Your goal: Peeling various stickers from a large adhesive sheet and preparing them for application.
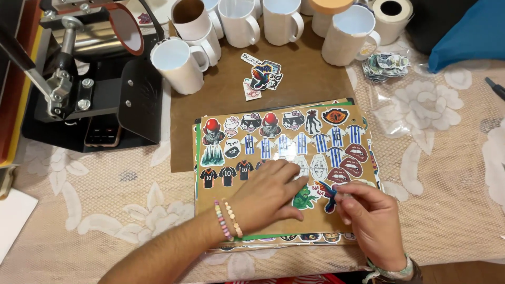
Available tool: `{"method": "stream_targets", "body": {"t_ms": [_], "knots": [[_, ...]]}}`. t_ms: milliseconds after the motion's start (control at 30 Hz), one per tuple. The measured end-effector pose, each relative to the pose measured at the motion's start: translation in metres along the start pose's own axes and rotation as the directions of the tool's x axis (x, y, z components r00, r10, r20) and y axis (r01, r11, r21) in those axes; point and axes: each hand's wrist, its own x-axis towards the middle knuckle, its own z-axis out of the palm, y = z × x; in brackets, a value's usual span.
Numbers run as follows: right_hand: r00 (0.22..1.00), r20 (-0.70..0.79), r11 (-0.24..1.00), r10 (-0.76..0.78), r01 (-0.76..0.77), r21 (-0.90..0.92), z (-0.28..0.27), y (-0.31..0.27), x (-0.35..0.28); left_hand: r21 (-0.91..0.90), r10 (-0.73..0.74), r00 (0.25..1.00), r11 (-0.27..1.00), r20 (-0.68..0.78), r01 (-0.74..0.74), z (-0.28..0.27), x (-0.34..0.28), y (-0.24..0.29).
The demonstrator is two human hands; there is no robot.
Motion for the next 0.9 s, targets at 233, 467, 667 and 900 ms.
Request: {"method": "stream_targets", "body": {"t_ms": [233, 467, 667, 900], "knots": [[0.997, -0.017, 0.996, 0.072, -0.072, 0.044, 0.007, -0.011, -0.005, 0.076, -0.085, 0.995, 0.993, -0.059, 0.090, 0.009, 0.004, 0.013], [0.998, 0.018, 0.994, 0.068, -0.069, 0.090, 0.000, -0.004, -0.007, -0.003, -0.171, 0.985, 0.985, 0.010, 0.172, 0.012, 0.016, 0.015], [0.997, 0.083, 0.991, 0.003, -0.014, 0.136, 0.009, -0.013, -0.002, -0.009, -0.270, 0.946, 0.961, 0.177, 0.276, 0.016, 0.040, 0.005], [0.993, 0.081, 0.996, -0.082, 0.080, 0.031, 0.006, -0.010, 0.002, -0.146, -0.236, 0.947, 0.952, 0.217, 0.270, 0.015, 0.048, 0.003]]}}
